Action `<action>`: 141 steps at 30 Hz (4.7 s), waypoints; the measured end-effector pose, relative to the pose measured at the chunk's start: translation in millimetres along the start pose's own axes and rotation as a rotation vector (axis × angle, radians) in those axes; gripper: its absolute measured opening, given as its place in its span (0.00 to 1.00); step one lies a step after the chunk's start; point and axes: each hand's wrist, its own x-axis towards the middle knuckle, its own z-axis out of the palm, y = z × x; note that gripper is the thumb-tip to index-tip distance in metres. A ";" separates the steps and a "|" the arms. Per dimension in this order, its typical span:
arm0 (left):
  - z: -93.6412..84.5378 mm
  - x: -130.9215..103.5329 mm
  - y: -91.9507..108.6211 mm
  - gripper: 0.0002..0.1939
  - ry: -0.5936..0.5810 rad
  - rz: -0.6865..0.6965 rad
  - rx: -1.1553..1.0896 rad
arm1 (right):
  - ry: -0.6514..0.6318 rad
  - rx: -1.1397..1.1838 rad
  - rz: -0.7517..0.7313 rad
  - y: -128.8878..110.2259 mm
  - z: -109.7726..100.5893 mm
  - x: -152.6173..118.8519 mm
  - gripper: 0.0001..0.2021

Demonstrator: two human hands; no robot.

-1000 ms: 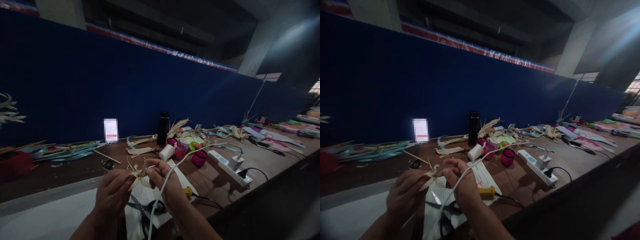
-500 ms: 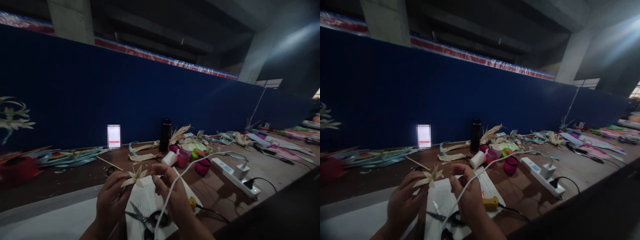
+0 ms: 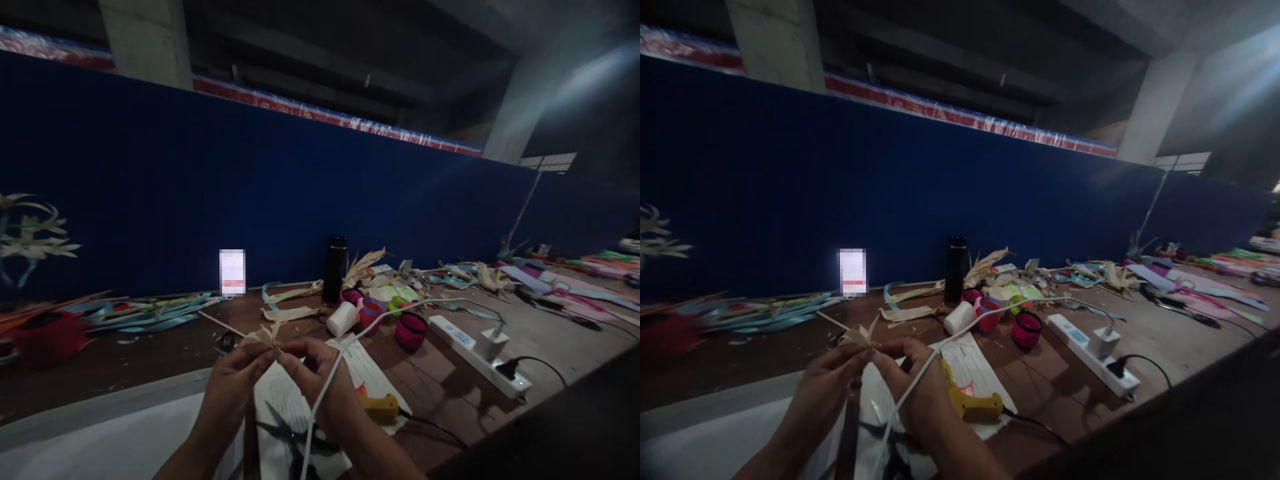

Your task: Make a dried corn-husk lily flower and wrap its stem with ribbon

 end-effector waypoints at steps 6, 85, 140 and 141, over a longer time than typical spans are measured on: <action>-2.1 2.4 -0.4 0.10 -0.028 0.134 0.119 | -0.010 0.003 0.041 0.3 2.1 3.7 0.12; -0.3 -12.1 20.1 0.06 -0.116 0.737 0.605 | -0.118 0.352 0.020 21.2 0.0 -4.4 0.20; -5.5 -25.3 28.5 0.11 -0.061 1.093 0.833 | 0.067 0.475 0.062 35.7 -5.7 3.1 0.06; -4.3 -26.0 29.2 0.11 -0.079 1.090 0.833 | 0.066 0.499 0.068 37.3 -5.8 3.3 0.06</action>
